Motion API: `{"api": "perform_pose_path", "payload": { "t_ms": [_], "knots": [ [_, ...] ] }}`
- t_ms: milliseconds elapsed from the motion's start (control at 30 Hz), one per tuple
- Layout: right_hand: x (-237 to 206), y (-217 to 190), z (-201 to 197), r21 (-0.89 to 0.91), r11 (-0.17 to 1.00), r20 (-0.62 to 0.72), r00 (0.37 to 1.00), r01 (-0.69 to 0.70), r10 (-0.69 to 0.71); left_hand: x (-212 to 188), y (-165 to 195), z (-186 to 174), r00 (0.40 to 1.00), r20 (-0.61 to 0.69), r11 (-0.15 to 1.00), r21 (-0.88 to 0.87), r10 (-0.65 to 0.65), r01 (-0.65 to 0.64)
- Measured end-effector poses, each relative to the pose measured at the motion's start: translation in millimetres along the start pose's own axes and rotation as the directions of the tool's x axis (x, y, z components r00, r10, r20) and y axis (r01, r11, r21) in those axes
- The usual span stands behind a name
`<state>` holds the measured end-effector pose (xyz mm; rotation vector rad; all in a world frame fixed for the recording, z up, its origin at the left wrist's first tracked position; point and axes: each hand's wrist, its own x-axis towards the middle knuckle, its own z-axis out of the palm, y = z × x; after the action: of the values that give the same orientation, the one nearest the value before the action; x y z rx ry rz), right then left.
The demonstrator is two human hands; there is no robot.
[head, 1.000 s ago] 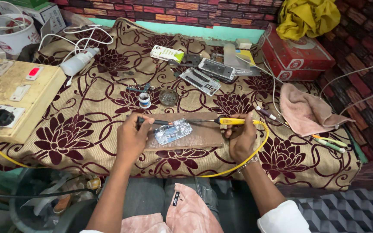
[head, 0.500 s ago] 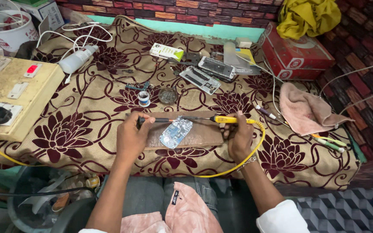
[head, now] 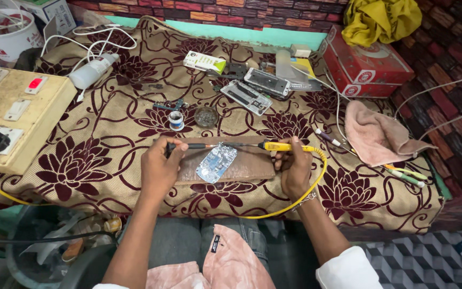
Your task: The person uses a soldering iron and a screwdriver to work on a small electronic component placed on a wooden board. They repeatedly apply heat and manipulate the component while seated at a cluttered workbench.
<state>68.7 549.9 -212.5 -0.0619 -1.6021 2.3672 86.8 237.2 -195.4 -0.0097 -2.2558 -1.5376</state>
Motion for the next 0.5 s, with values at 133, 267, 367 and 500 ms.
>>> {"api": "perform_pose_path", "payload": {
  "t_ms": [133, 267, 367, 500],
  "knots": [
    [0.8, -1.3, -1.6, -0.002, 1.000, 0.019, 1.000, 0.009, -0.009, 2.0, 0.9, 1.2, 0.998, 0.036, 0.997, 0.061, -0.046, 0.044],
    [1.0, -2.0, -1.1, -0.021, 1.000, 0.027, 1.000, 0.006, -0.006, 2.8, 1.2, 1.8, 0.998, 0.037, 0.997, 0.057, -0.060, 0.058],
    [1.9, -0.8, 0.0, -0.003, 1.000, 0.026, 1.000, -0.008, 0.008, 3.0, 0.9, 1.5, 0.999, 0.032, 0.998, 0.050, -0.026, 0.024],
    [3.8, 0.3, -0.2, 0.002, 1.000, 0.041, 0.999, -0.006, 0.006, 3.8, 0.4, 2.4, 0.999, 0.026, 0.997, 0.073, -0.038, 0.036]
  ]
}}
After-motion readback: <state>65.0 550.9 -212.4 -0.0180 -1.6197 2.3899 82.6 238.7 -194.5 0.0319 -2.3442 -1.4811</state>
